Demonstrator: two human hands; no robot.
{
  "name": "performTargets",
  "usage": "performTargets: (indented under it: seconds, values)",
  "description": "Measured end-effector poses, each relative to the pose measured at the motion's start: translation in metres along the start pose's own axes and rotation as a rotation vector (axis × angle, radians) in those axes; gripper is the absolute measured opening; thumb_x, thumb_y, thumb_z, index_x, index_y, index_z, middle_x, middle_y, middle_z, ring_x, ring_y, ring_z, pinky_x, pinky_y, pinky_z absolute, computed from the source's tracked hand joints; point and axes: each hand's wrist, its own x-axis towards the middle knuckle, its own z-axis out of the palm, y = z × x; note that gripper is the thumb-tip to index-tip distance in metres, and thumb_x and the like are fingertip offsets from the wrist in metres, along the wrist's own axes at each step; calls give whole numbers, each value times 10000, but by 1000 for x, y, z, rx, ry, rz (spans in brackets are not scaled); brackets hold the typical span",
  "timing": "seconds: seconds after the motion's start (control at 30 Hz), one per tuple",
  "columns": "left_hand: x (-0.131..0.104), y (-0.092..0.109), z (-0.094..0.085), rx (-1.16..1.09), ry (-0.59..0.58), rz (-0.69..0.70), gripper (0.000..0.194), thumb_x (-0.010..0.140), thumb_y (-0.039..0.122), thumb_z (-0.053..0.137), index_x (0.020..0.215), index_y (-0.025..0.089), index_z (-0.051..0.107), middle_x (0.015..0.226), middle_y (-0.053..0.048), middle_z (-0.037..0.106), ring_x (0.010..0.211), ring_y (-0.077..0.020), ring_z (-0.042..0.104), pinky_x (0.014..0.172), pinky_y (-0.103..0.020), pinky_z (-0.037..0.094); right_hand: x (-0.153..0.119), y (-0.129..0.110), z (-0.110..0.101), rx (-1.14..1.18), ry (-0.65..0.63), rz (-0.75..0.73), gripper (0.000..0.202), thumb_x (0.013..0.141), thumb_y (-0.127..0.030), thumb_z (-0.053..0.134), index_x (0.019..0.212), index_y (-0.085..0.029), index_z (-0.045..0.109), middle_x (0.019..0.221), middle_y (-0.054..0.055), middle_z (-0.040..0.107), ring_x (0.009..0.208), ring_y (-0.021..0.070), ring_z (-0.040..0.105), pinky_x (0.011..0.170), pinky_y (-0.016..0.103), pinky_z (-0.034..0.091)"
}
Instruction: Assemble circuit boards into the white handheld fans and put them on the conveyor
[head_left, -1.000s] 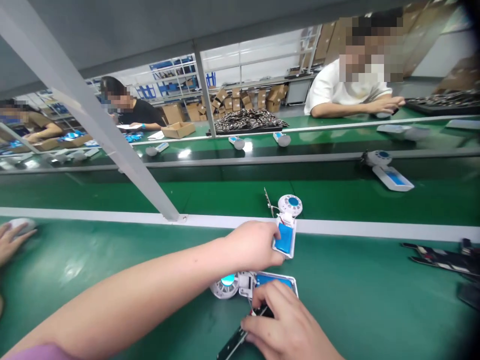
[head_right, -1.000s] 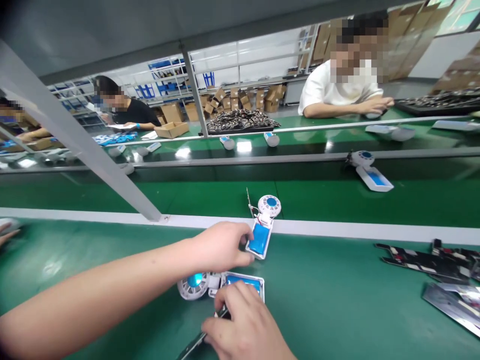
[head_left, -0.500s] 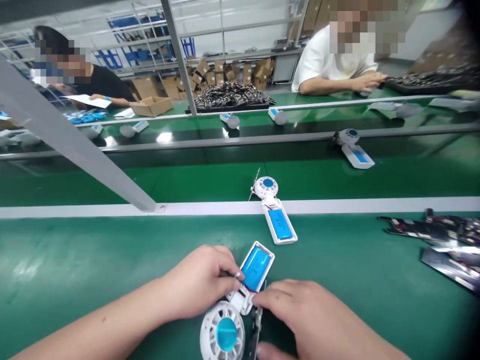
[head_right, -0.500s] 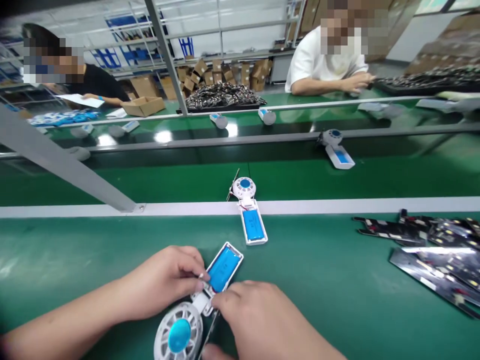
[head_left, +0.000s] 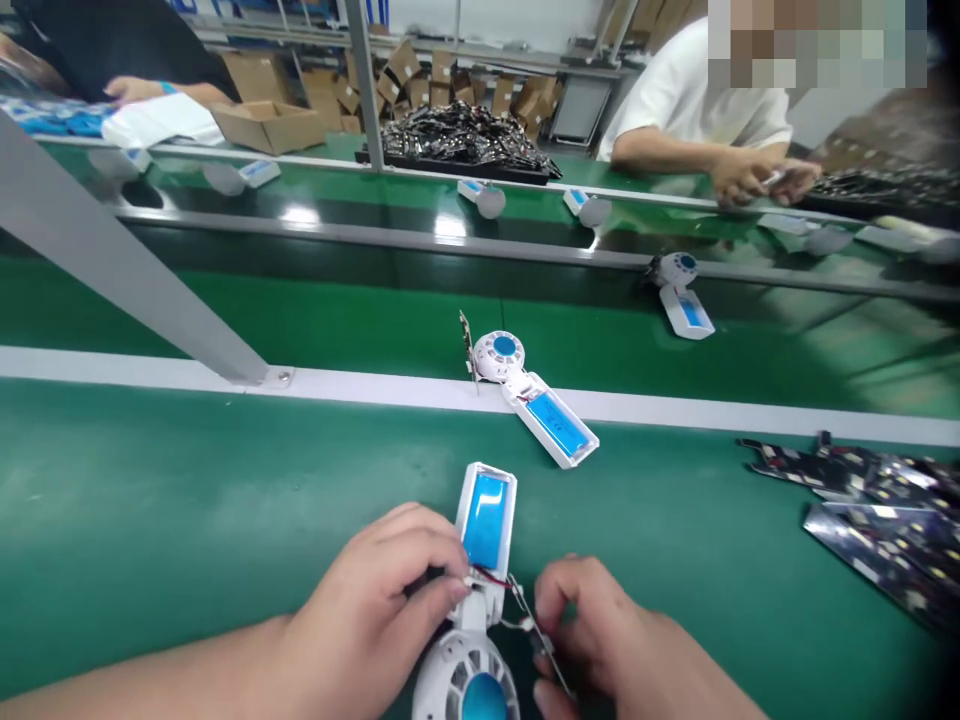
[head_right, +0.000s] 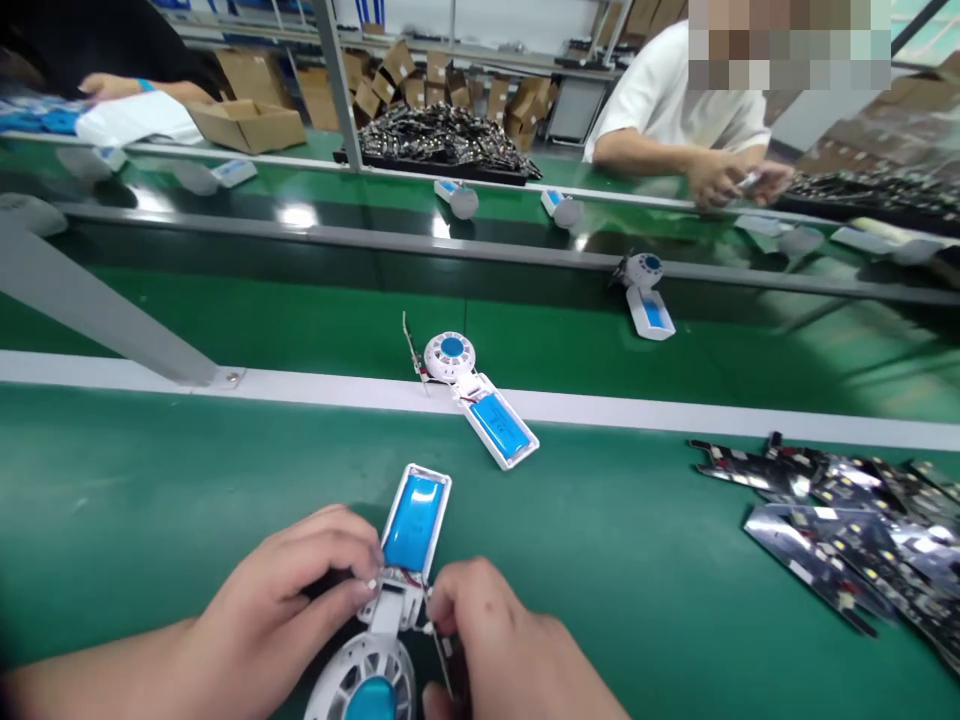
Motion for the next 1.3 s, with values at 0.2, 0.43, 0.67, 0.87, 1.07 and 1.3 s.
performTargets:
  seconds: [0.2,0.43,0.67,0.87,1.07,1.3]
  values:
    - [0,-10,-2,-77,32,-143,128,895,167,571,820,232,651,818,23,642,740,-117,615,668,-228,476,7,8,-15,-194,154,-75,770,674,-117,578,1403,-269,384,1137,84,674,862,224,735,663,274,624]
    - [2,-8,-3,-84,36,-88,167,899,164,581,827,257,700,826,27,660,778,-122,623,699,-231,480,24,-4,-15,-265,187,-84,393,780,-137,640,1154,-254,601,967,47,669,807,218,695,652,318,617]
    - [4,-6,-4,3,-62,112,181,915,95,557,809,216,641,841,12,661,830,-132,588,773,-247,469,33,-8,-12,-67,180,-403,481,914,-140,596,1355,-260,446,1067,62,640,954,203,631,813,305,576]
    - [4,-8,-7,54,-70,186,170,877,70,599,757,185,633,790,1,671,783,-133,565,724,-243,460,41,4,-3,91,181,-534,368,929,-191,650,1248,-252,477,1086,56,641,952,195,628,846,329,556]
    - [7,-9,-12,-2,-118,215,171,859,88,651,711,175,648,761,3,683,733,-132,566,734,-268,468,43,14,4,229,121,-497,501,864,-216,743,1293,-291,494,1145,51,620,1025,214,632,878,344,561]
    - [10,-9,-12,-88,-118,129,175,785,65,697,656,181,675,688,27,687,693,-121,583,717,-256,469,44,18,6,217,114,-497,508,851,-279,757,1308,-317,536,1157,63,633,1044,238,652,853,361,593]
